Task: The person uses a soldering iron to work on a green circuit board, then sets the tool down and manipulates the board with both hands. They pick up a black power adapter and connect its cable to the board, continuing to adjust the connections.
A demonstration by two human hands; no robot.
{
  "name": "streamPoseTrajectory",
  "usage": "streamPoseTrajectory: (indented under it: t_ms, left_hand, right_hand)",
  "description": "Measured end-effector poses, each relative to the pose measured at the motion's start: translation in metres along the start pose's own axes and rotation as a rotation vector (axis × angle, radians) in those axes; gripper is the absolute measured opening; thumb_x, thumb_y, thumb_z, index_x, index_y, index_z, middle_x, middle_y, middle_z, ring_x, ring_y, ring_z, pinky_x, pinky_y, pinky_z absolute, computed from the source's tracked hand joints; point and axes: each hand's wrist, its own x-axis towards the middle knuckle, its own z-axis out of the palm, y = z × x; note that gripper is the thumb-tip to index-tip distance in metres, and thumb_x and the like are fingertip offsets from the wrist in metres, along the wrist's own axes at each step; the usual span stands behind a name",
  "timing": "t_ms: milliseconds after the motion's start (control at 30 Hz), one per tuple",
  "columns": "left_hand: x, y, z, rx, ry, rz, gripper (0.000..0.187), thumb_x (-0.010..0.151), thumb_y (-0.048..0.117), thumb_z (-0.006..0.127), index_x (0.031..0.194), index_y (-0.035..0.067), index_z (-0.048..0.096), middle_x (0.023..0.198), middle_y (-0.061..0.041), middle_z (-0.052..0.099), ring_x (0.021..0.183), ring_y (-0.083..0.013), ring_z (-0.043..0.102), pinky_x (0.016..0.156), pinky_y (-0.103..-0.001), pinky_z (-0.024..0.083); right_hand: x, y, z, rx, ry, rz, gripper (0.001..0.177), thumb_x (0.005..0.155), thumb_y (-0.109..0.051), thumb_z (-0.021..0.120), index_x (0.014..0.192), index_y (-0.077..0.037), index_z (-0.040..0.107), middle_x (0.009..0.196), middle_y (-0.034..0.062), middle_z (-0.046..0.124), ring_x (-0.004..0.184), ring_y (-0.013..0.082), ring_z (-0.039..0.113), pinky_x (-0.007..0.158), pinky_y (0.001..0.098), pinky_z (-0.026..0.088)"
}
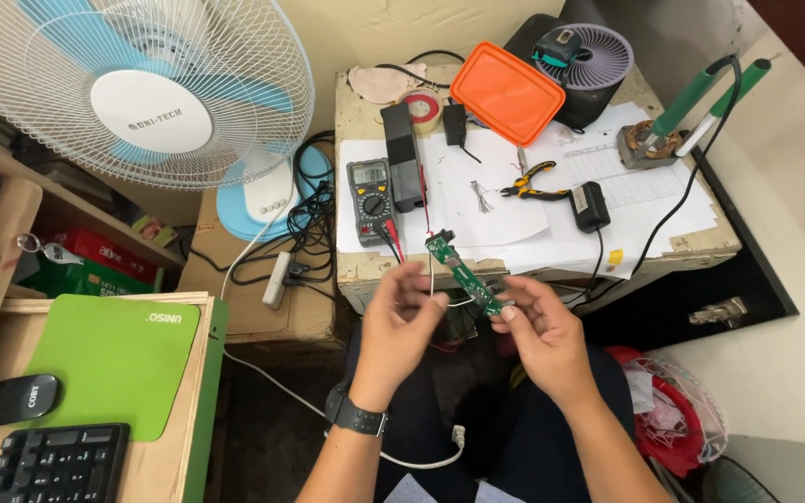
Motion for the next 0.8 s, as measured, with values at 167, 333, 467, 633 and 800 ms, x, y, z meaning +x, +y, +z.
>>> streamPoseTrajectory:
  t_ms: [167, 333, 467, 633, 800]
  left_hand:
    - [0.003, 0.023, -0.003, 0.072, 0.191, 0.138, 0.038, 0.100, 0.015, 0.092, 0.131, 0.002, 0.074, 0.103, -0.011, 0.077, 0.088, -0.0177, 0.077, 0.074, -0.031, 0.065]
    - [0.006, 0.033, -0.002, 0.069, 0.112, 0.094, 0.047, 0.097, 0.017, 0.095, 0.137, 0.001, 0.075, 0.102, -0.014, 0.080, 0.088, -0.0201, 0.081, 0.074, -0.033, 0.068]
    - [0.007, 0.032, 0.000, -0.024, 0.110, 0.107, 0.045, 0.096, 0.007, 0.094, 0.136, 0.000, 0.074, 0.102, -0.012, 0.079, 0.092, -0.0173, 0.081, 0.079, -0.030, 0.069]
    - [0.011, 0.016, -0.001, -0.166, 0.080, 0.124, 0.046, 0.093, -0.002, 0.094, 0.133, 0.002, 0.071, 0.107, -0.009, 0.077, 0.098, -0.0176, 0.084, 0.083, -0.029, 0.071]
    - [0.008, 0.026, -0.007, -0.273, 0.022, 0.051, 0.041, 0.098, -0.004, 0.082, 0.137, 0.006, 0.072, 0.117, -0.006, 0.074, 0.108, -0.0154, 0.078, 0.108, -0.031, 0.066]
  right_hand:
    - [-0.001, -0.007, -0.002, -0.133, -0.003, -0.051, 0.040, 0.106, 0.006, 0.073, 0.146, 0.003, 0.076, 0.117, 0.0244, 0.087, 0.094, 0.0284, 0.088, 0.083, 0.0446, 0.078]
    - [-0.006, -0.028, 0.007, -0.396, 0.015, -0.281, 0.029, 0.105, 0.004, 0.076, 0.132, -0.003, 0.085, 0.111, 0.0157, 0.088, 0.091, 0.0269, 0.089, 0.073, 0.0410, 0.076]
    - [-0.007, -0.039, 0.010, -0.505, 0.103, -0.540, 0.021, 0.105, 0.005, 0.079, 0.122, -0.003, 0.088, 0.117, 0.0152, 0.088, 0.098, 0.0324, 0.087, 0.081, 0.0428, 0.073]
    - [-0.007, -0.033, 0.005, -0.513, 0.142, -0.698, 0.021, 0.106, 0.008, 0.076, 0.117, -0.003, 0.089, 0.125, 0.0170, 0.086, 0.103, 0.0349, 0.085, 0.087, 0.0447, 0.071]
    - [-0.012, -0.037, 0.006, -0.467, 0.055, -0.570, 0.029, 0.106, 0.003, 0.080, 0.134, -0.001, 0.078, 0.130, 0.0160, 0.083, 0.120, 0.0247, 0.083, 0.107, 0.0323, 0.070]
